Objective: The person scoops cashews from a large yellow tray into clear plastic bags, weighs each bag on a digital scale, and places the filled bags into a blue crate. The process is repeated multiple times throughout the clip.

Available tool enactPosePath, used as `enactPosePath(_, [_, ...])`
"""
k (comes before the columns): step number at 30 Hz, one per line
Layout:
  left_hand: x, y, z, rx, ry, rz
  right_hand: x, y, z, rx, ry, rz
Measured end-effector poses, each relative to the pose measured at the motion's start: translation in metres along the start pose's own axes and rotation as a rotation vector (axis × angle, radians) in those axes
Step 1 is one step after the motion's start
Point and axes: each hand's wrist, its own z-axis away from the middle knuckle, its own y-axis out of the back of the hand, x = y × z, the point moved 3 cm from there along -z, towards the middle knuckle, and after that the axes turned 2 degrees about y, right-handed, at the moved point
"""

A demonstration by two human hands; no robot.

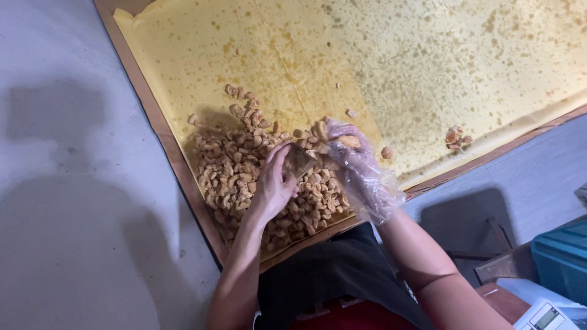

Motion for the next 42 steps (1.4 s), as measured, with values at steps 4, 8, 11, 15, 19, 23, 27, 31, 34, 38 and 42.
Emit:
enactPosePath(4, [-0.001,-0.02,0.001,0.336,-0.699,-0.323,-0.013,-0.038,0.009,-0.023,-0.061,0.175])
enactPosePath(8, [-0.012,-0.035,-0.01,0.321,-0.547,-0.144,-0.033,-0.054,0.012,-0.208,0.219,0.272])
enactPosePath(11, [-0.017,-0.046,-0.013,0.09,-0.215,0.295,-0.035,-0.044,0.01,-0.021,0.039,0.245])
enactPosePath(15, [0.019,-0.048,-0.001,0.115,-0.189,0.266,-0.043,-0.034,0.015,0.035,0.098,0.13])
enactPosePath(19, [0.072,-0.039,0.021,0.188,-0.352,0.082,-0.06,-0.004,0.021,0.024,0.226,0.035])
enactPosePath(23, [0.078,-0.037,0.011,0.082,0.082,0.04,-0.06,0.077,0.017,0.224,0.159,0.18])
enactPosePath(27, [0.073,-0.033,0.012,0.173,0.021,0.033,-0.022,0.179,0.029,0.357,-0.169,0.467])
enactPosePath(31, [0.067,-0.033,0.017,0.202,-0.001,0.122,0.026,0.262,0.054,0.282,-0.473,1.104])
enactPosePath(34, [0.073,-0.034,0.016,0.253,0.005,0.061,0.054,0.301,0.061,0.101,-0.605,1.484])
enactPosePath(38, [0.083,-0.044,0.019,0.197,0.11,0.076,0.073,0.315,0.066,-0.209,-0.458,1.739])
enactPosePath(42, [0.1,-0.04,0.032,0.204,-0.035,-0.025,0.067,0.308,0.076,-0.133,-0.465,1.741])
